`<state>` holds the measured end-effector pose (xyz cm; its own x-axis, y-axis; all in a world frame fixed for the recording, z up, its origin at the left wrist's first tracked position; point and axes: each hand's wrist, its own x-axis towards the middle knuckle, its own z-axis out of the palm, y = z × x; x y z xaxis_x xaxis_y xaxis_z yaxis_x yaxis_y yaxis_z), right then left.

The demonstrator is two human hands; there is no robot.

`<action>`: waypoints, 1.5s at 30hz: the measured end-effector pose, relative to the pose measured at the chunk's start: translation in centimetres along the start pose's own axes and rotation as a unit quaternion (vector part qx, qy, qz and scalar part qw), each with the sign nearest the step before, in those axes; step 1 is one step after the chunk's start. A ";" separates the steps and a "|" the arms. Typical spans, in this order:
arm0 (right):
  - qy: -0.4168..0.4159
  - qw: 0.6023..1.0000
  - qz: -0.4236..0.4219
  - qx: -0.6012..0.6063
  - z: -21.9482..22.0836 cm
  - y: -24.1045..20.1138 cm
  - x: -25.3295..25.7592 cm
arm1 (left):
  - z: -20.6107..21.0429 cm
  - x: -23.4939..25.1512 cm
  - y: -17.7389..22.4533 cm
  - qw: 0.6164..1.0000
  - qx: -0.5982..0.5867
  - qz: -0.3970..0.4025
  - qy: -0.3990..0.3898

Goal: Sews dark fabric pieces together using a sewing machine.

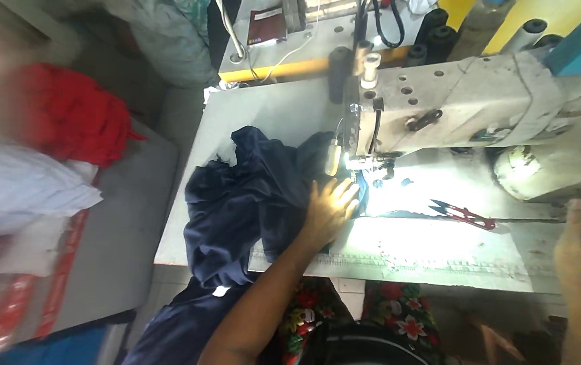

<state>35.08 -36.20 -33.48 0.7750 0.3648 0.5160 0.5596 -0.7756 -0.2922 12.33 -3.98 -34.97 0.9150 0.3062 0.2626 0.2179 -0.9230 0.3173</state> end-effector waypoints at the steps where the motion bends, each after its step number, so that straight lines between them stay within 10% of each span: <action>1: -0.028 1.000 -0.001 0.004 -0.2 -0.3 -0.3 | 0.0 0.0 0.0 1.000 -0.002 -0.001 0.001; 10: -0.140 0.990 0.002 -0.003 0.1 -1.1 -2.9 | 0.1 0.1 0.0 1.000 -0.002 0.000 0.006; 38: -0.055 0.998 0.031 -0.021 -1.4 -3.2 -0.4 | -1.5 0.0 0.2 0.999 -0.031 0.021 -0.027; 45: -0.116 0.968 -0.185 0.122 2.1 -13.8 -2.5 | -3.6 5.3 0.1 0.983 -0.061 -0.157 0.069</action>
<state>26.06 -25.35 -32.43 0.5382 0.7217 0.4353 0.8419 -0.4361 -0.3179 15.93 -1.59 -30.26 0.7529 0.6077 0.2527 0.4323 -0.7461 0.5064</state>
